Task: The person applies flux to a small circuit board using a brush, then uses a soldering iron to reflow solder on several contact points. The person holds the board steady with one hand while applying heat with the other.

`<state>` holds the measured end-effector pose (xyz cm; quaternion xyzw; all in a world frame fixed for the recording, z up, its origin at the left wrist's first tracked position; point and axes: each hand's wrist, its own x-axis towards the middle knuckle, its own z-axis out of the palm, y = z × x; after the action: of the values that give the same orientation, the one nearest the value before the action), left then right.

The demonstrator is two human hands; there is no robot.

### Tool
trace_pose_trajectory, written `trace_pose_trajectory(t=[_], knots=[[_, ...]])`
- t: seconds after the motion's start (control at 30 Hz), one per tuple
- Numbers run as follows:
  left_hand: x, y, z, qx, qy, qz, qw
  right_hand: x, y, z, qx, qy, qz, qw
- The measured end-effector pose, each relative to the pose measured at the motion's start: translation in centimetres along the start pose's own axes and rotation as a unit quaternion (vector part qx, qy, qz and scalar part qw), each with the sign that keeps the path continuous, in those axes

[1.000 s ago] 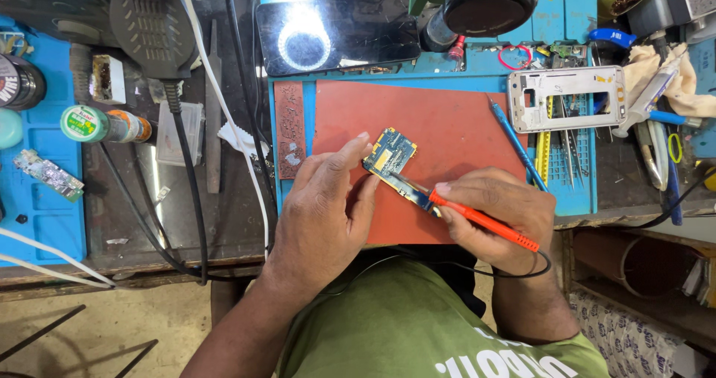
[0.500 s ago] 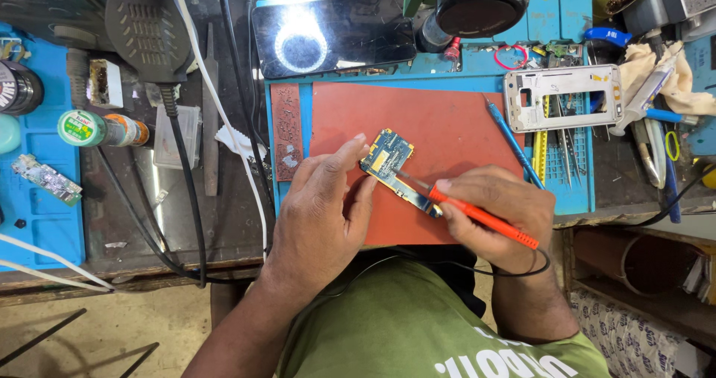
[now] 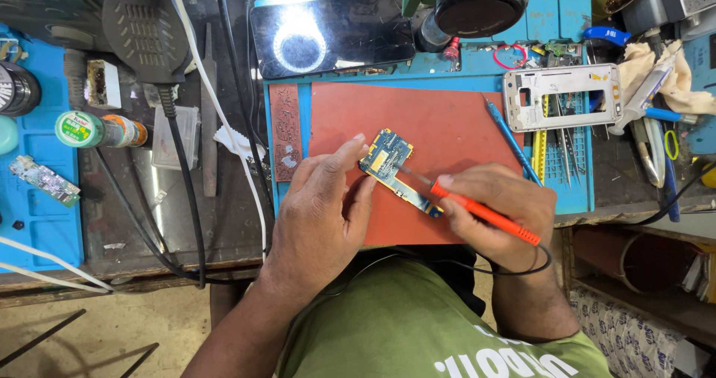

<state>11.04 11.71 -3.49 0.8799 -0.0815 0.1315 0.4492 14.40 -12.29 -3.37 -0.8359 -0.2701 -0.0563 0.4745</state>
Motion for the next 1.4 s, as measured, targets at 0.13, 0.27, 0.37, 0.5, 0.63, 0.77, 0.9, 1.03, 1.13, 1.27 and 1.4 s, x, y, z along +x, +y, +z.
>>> trace_pose_trajectory(t=[0.13,0.27,0.37,0.5,0.63,0.77,0.9,1.03,1.13,1.27,1.4], knots=[[-0.16,0.1,0.08,-0.004,-0.013,-0.03,0.999,-0.21,0.0,-0.01,-0.003,0.004,0.014,1.0],[-0.09,-0.01,0.09,0.001,-0.001,-0.003,1.0,-0.04,0.14,-0.05,-0.015,0.03,0.029,0.999],[-0.07,-0.08,0.11,-0.001,-0.003,-0.006,1.0,-0.05,0.06,-0.03,0.008,0.01,0.037,0.999],[0.0,-0.18,0.17,-0.003,0.0,-0.001,1.0,0.06,0.14,-0.02,-0.005,0.017,0.028,0.999],[0.06,-0.19,0.17,-0.003,-0.003,-0.001,1.0,0.15,0.24,-0.09,-0.013,0.021,0.035,0.999],[0.05,-0.14,0.2,-0.002,-0.004,-0.011,1.0,0.21,0.26,-0.09,0.001,0.012,0.031,0.999],[0.12,-0.18,0.21,-0.003,-0.003,-0.013,1.0,0.17,0.18,-0.06,-0.011,0.019,0.042,0.999],[0.25,-0.24,0.28,0.006,0.009,0.012,1.0,0.24,0.26,-0.17,0.002,0.016,0.035,0.999],[0.31,-0.29,0.26,0.007,-0.016,-0.03,0.999,0.36,0.39,-0.26,-0.004,0.013,0.025,1.0],[0.36,-0.32,0.26,0.002,-0.001,0.004,1.0,0.26,0.33,-0.14,-0.003,0.004,0.024,1.0],[0.31,-0.31,0.21,0.003,-0.009,-0.009,1.0,0.24,0.35,-0.2,-0.007,0.014,0.03,0.999]])
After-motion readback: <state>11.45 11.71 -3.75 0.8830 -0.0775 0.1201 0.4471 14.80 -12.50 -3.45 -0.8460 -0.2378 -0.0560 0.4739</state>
